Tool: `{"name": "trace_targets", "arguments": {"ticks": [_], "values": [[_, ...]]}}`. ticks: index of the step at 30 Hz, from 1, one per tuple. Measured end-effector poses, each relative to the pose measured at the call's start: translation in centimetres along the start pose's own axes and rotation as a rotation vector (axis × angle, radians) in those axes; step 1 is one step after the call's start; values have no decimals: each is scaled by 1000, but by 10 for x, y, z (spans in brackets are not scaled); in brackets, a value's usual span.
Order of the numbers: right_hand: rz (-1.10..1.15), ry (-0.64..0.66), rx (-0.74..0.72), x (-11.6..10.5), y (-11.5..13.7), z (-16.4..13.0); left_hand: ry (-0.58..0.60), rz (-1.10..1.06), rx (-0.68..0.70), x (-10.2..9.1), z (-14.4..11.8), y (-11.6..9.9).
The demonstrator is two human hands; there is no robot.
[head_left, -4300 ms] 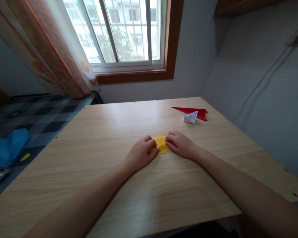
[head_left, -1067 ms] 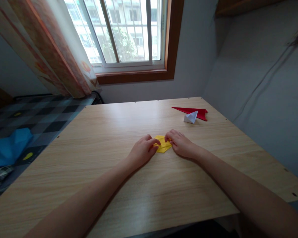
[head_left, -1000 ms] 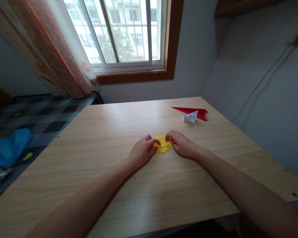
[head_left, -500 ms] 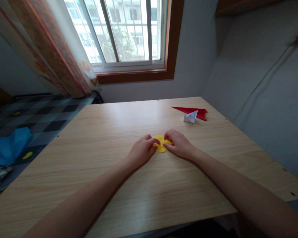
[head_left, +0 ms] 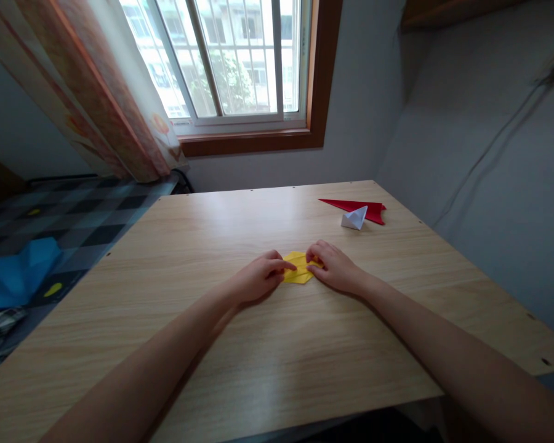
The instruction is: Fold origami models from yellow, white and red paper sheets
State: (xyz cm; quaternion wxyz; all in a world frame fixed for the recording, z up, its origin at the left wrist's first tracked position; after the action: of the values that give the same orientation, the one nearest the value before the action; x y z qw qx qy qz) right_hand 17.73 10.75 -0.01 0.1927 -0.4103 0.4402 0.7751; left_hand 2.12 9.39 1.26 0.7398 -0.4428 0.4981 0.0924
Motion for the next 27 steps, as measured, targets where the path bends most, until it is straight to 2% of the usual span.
{"name": "trace_targets", "arguments": {"ticks": [6,14,18,27], "values": [[18,10,-25,-1,1,-1,32,2,19,-2,0,2],[21,-2,-26,-1,1,-1,-99,-37,-26,-4,-6,-4],[9,-11,5,-2,3,-1,-99,35,-7,2,-5,-5],[-126,-125,97,4,11,-5,-94,113,40,5,-5,-7]]}}
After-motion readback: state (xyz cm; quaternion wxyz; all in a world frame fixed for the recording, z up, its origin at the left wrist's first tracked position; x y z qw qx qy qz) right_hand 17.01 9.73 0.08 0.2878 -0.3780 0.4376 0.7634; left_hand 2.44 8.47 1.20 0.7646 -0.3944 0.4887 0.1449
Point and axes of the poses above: each hand's wrist, its own z-axis towards the middle knuckle, its own x-axis out of the palm, y = z × x, the point moved 7 cm from there along z, towards the middle knuckle, and after that the axes turned 1 degree about z, right-handed, at the moved point
